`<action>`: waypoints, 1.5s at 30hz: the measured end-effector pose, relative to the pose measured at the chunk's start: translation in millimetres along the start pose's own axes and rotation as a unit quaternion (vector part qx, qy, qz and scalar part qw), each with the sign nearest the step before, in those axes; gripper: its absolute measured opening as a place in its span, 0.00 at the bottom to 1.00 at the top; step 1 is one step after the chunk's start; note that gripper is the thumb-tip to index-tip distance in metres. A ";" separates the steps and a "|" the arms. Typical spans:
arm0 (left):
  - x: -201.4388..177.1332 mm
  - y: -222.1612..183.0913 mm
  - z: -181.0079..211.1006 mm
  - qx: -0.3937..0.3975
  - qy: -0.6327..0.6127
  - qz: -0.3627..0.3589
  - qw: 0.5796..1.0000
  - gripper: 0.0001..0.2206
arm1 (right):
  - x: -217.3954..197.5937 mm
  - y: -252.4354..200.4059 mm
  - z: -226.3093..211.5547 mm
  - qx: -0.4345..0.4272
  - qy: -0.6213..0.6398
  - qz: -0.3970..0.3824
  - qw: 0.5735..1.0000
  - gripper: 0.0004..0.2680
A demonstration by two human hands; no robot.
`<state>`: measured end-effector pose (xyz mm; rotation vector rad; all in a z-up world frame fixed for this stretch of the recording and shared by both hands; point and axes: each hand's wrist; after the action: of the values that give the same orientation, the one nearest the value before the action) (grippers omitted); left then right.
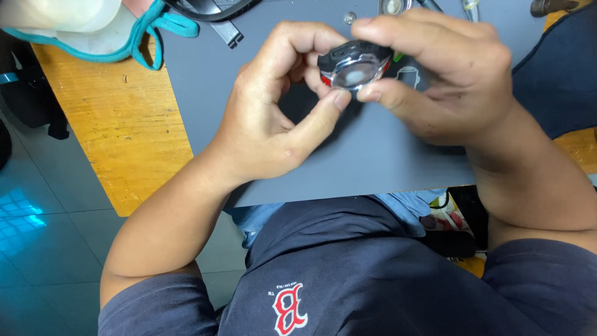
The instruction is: Assembling a digital watch by cleaning the case and installing internal electronic components.
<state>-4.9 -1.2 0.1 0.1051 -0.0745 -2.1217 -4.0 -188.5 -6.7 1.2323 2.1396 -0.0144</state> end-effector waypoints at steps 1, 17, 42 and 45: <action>0.5 0.4 -0.6 -0.002 -0.001 0.000 1.000 0.09 | -1.1 -2.6 2.2 0.002 0.002 -0.001 1.000 0.12; -3.6 3.7 -1.6 0.045 0.024 0.168 0.984 0.03 | 10.9 4.6 -2.7 -0.093 -0.398 -0.102 0.907 0.06; -12.5 5.1 -13.8 0.068 0.165 0.172 0.969 0.10 | 13.6 1.8 5.8 -0.028 -0.384 -0.178 0.906 0.21; -16.6 4.5 -18.0 0.057 0.188 0.180 0.964 0.11 | 16.7 0.6 6.9 -0.032 -0.390 -0.163 0.906 0.21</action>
<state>9.5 10.3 -16.7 0.5218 0.0110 -1.7025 -5.6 -177.6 -21.0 0.6426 1.5766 -0.4957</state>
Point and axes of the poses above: each hand's wrist, its own y-axis towards the middle knuckle, its own x-axis out of the palm, z = x × y, and after that the axes turned 2 degrees about -z, right-handed
